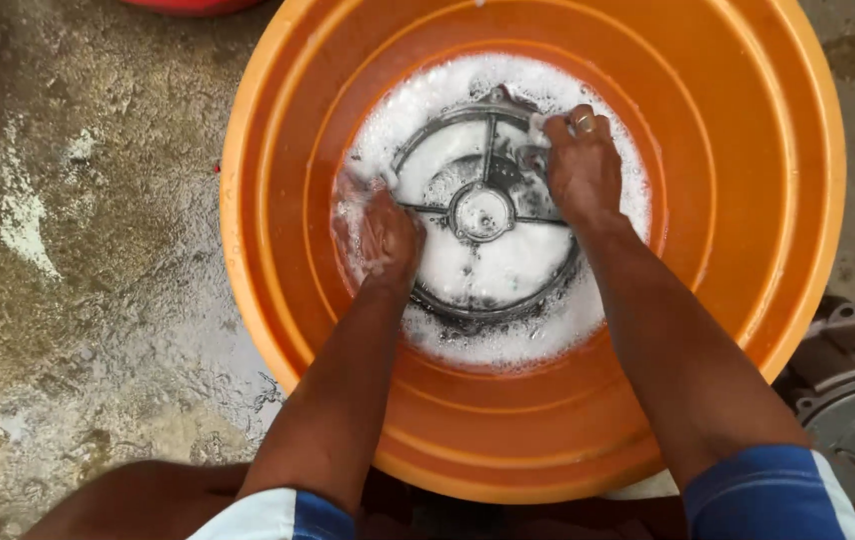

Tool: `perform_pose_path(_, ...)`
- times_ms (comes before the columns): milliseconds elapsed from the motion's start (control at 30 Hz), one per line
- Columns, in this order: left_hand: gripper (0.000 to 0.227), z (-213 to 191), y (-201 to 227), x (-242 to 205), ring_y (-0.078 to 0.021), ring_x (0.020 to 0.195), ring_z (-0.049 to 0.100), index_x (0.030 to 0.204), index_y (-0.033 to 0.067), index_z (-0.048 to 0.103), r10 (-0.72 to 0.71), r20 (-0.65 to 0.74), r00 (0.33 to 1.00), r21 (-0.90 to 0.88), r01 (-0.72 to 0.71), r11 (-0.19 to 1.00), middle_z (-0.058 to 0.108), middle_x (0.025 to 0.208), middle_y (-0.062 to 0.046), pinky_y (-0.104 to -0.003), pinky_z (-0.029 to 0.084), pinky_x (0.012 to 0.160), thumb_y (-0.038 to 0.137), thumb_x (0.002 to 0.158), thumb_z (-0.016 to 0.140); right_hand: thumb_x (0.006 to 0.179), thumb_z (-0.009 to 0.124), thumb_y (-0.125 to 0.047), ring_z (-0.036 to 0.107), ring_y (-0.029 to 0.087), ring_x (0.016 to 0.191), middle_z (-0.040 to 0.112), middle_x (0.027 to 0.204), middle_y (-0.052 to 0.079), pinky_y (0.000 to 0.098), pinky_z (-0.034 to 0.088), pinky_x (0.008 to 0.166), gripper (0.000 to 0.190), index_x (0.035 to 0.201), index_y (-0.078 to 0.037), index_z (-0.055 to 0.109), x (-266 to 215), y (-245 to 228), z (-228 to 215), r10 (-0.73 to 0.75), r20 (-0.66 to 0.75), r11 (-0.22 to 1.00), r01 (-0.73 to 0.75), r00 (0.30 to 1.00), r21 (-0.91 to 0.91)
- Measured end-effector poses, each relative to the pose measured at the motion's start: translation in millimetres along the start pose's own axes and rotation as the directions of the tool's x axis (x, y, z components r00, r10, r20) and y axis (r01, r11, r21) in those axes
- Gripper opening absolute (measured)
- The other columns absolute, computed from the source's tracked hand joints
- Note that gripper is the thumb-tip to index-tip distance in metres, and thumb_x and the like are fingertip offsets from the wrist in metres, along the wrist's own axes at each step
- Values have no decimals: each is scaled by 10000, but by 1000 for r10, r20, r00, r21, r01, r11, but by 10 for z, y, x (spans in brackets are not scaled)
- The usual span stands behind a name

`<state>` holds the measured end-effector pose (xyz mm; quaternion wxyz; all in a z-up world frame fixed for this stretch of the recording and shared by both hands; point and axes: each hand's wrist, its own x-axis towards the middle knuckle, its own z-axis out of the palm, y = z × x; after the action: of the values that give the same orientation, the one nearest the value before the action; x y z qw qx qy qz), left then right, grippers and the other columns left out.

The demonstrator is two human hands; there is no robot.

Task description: Washing mechanical components using soapy water, a small brush, and a rag in a basin.

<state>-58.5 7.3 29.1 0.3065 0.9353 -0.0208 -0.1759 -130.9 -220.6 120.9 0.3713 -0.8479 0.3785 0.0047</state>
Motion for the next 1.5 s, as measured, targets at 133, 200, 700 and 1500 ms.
perform_pose_path(133,299,-49,-101,29,-428,886,616,969,9,645,440,-241,865,228,-390,892,575,976,-220,-500,502,759,224,762,654,901,667,-78,634,446,1004,564,1100,200,527,614,733,230,1125,-29,643,-179,311,386,-671,-29,637,556,741,-534)
perform_pose_path(200,160,270,-248,372,-392,677,706,895,58,604,493,-314,811,167,-464,870,596,637,-146,-444,579,570,204,837,636,913,672,-152,627,472,1024,584,1101,242,542,596,772,290,1165,-9,657,-245,402,468,-629,0,665,539,777,-518)
perform_pose_path(700,595,-114,235,688,-205,512,539,664,38,598,-204,465,861,-500,446,742,617,619,-82,-358,437,522,403,1077,373,1032,669,-264,634,400,1105,641,1108,153,460,532,938,259,1269,-161,680,317,505,890,-619,-157,767,551,769,-327)
perform_pose_path(1500,441,-272,293,542,-502,1055,694,1222,16,618,18,295,955,106,-51,993,710,984,-298,-587,580,902,397,1031,507,987,693,-115,606,427,1032,594,961,272,437,422,991,133,1095,-38,681,528,604,282,-584,-246,808,522,774,-274)
